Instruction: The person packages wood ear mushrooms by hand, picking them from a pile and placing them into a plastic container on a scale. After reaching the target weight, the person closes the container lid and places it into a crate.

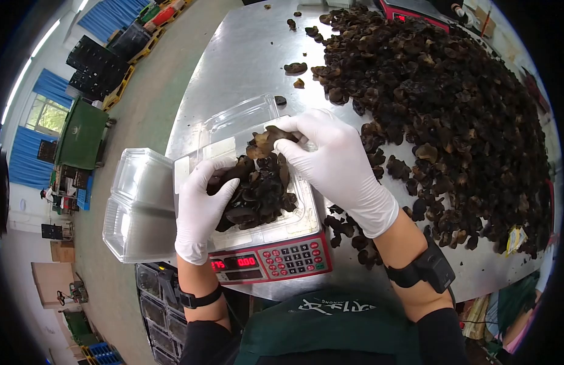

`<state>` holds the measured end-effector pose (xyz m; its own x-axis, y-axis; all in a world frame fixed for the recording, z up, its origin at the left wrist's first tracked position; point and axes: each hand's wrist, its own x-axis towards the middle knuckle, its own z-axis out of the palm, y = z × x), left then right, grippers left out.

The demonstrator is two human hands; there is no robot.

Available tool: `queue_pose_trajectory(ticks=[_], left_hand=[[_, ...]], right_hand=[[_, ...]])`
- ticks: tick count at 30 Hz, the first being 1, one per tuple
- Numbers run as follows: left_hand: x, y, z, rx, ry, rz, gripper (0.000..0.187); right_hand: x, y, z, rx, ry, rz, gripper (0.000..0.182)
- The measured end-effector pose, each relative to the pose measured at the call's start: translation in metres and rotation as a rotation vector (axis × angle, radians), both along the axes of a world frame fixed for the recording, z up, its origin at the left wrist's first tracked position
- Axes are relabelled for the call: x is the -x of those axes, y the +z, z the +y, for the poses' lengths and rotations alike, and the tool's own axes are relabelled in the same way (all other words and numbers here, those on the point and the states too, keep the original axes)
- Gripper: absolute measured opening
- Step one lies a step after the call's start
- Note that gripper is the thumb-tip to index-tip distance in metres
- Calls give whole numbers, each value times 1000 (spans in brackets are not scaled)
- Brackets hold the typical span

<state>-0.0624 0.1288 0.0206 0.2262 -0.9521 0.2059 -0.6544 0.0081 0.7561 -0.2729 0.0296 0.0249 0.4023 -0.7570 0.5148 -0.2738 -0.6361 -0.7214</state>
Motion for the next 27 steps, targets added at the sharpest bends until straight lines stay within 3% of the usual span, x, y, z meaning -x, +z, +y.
queue_pose_trajectory(ticks=[6,10,11,14,19,21,25,27], left_hand=[[-8,-8,1,33,148,49,22],[-15,-10,4,62,180,313,18],[-16,-10,4,69,183,393,17],[-12,-3,4,140,213,486,15],[-17,2,7,231,269,497,14],[-18,5,9,266,284,446,14],[-19,3,11,259,313,493,13],[-21,-3,11,282,313,363,14]], right_hand=[[-3,-23,15,158,78,159,23],[-5,-25,22,230,158,223,24],[-6,-27,22,220,159,176,15],[-8,-24,19,218,126,135,11],[-16,-25,19,205,118,53,15],[-16,-29,17,211,188,253,14],[-14,-14,17,187,206,298,11],[-22,-10,16,180,168,206,9]])
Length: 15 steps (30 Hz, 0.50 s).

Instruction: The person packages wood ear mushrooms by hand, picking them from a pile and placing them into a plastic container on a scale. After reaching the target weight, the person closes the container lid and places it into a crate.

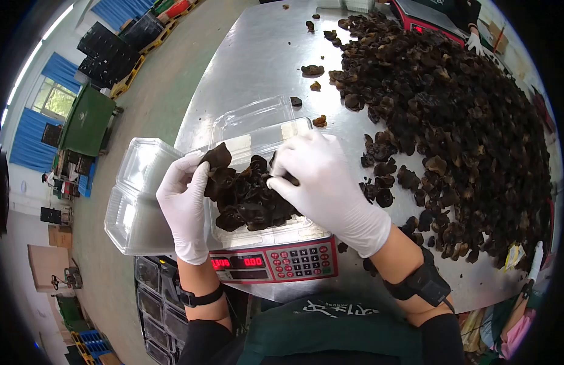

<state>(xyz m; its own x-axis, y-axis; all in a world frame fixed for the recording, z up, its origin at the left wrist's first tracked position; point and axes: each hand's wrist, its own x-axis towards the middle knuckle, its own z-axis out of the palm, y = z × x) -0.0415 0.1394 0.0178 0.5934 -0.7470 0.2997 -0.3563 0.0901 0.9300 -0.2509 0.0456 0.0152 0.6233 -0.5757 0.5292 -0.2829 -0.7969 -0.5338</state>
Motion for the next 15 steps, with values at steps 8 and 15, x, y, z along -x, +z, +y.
queue_pose_trajectory(ticks=[8,15], left_hand=[[5,-1,1,-79,2,-93,15],[0,-4,5,-175,-295,-584,19]], right_hand=[[-36,-7,2,56,113,393,11],[-7,11,4,-822,172,-530,12]])
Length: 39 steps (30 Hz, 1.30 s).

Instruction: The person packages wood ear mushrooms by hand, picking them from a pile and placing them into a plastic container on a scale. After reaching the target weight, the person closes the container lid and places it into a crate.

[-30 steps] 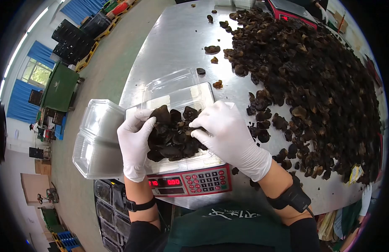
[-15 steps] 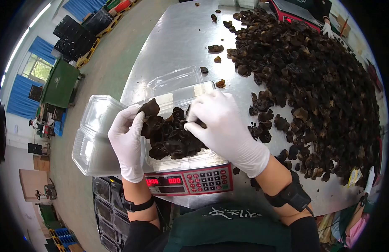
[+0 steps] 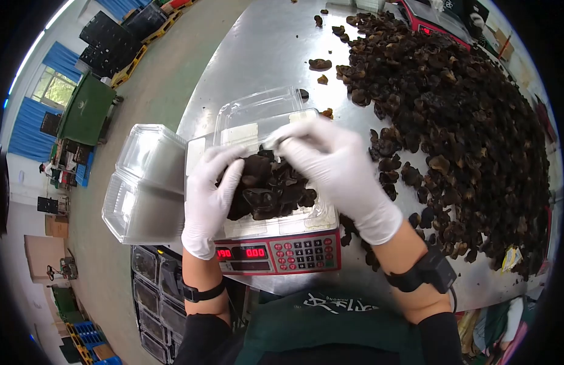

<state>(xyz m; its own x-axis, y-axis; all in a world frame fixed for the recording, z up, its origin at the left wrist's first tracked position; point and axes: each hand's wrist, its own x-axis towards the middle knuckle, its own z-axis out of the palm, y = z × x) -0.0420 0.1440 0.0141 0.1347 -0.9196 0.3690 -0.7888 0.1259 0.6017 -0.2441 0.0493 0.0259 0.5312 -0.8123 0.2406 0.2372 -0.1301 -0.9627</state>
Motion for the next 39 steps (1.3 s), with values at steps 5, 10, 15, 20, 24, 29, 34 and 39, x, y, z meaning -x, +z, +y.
queue_pose_trajectory(ticks=[5,10,15,20,24,29,34,39], left_hand=[[-32,24,21,140,240,263,23],[-69,42,60,213,472,267,26],[-75,51,77,283,498,330,27],[-53,51,86,274,413,301,26],[-42,27,94,329,402,515,21],[-34,-7,69,378,389,738,21],[4,51,20,478,243,636,21],[48,135,-3,723,-77,355,23]], right_hand=[[65,-4,-10,-139,-106,91,20],[132,-45,-4,-392,-42,-88,30],[134,-49,23,-482,-34,-111,31],[113,-30,23,-346,72,160,27],[89,-10,42,-270,132,442,27],[86,-19,68,-330,210,569,21],[88,-8,59,-279,149,560,28],[49,24,46,68,5,575,22]])
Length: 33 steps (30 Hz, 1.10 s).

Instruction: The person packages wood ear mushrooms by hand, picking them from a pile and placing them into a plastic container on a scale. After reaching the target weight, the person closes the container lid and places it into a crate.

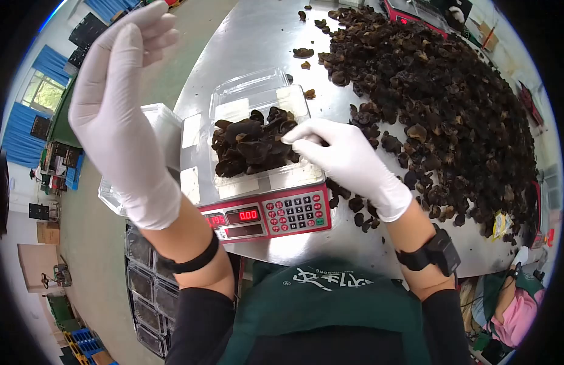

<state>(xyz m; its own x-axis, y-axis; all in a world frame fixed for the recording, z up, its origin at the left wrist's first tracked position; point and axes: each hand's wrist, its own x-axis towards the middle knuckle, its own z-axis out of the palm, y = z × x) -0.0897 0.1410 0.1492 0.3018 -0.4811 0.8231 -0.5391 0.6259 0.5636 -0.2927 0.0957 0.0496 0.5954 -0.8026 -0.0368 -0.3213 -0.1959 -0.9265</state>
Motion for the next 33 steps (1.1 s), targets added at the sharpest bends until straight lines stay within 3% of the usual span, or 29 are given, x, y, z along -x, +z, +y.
queue_pose_trajectory(ticks=[3,5,7,8,9,10,11,12,13,14,15,18,20,21,23,29,33], left_hand=[[-12,2,3,-61,45,-49,22],[-28,-9,9,-224,177,-72,22],[-48,-29,10,-332,183,31,20],[-57,-38,12,-338,185,29,20],[-66,-45,14,-439,211,8,21],[-74,-50,15,-536,238,-12,22],[-79,-53,14,-538,238,-13,22],[-84,-54,10,-585,248,-42,23],[-89,-56,6,-632,257,-72,24],[-94,-60,-1,-633,255,-74,24],[-99,-64,-11,-653,198,-63,24],[-108,-77,-36,-717,145,-70,26],[-118,-91,-49,-815,170,-119,31],[-125,-98,-54,-814,166,-117,31],[-136,-112,-68,-915,245,-210,33],[-152,-130,-87,-992,278,-237,32],[-160,-129,-84,-1003,305,-422,37]], right_hand=[[-19,3,9,213,100,-71,14],[-22,-5,29,458,408,-137,12],[-25,-10,56,652,885,-240,11],[-27,-20,69,577,884,-357,11],[-30,-29,76,503,878,-471,11],[-29,-26,71,698,792,-338,10],[-36,-32,62,630,630,-287,12],[-42,-29,45,759,230,-166,15],[-49,-23,24,899,42,-92,18],[-57,-26,10,905,-107,-24,20],[-59,-35,-5,961,-65,35,18],[-55,-44,-16,808,24,-76,11],[-46,-36,-20,480,-41,-261,5],[-38,-21,-19,44,-48,-303,7],[-22,-19,-31,-276,-10,-402,18],[18,-30,-37,-251,-47,-327,26],[58,-52,-23,-453,-108,-594,30]])
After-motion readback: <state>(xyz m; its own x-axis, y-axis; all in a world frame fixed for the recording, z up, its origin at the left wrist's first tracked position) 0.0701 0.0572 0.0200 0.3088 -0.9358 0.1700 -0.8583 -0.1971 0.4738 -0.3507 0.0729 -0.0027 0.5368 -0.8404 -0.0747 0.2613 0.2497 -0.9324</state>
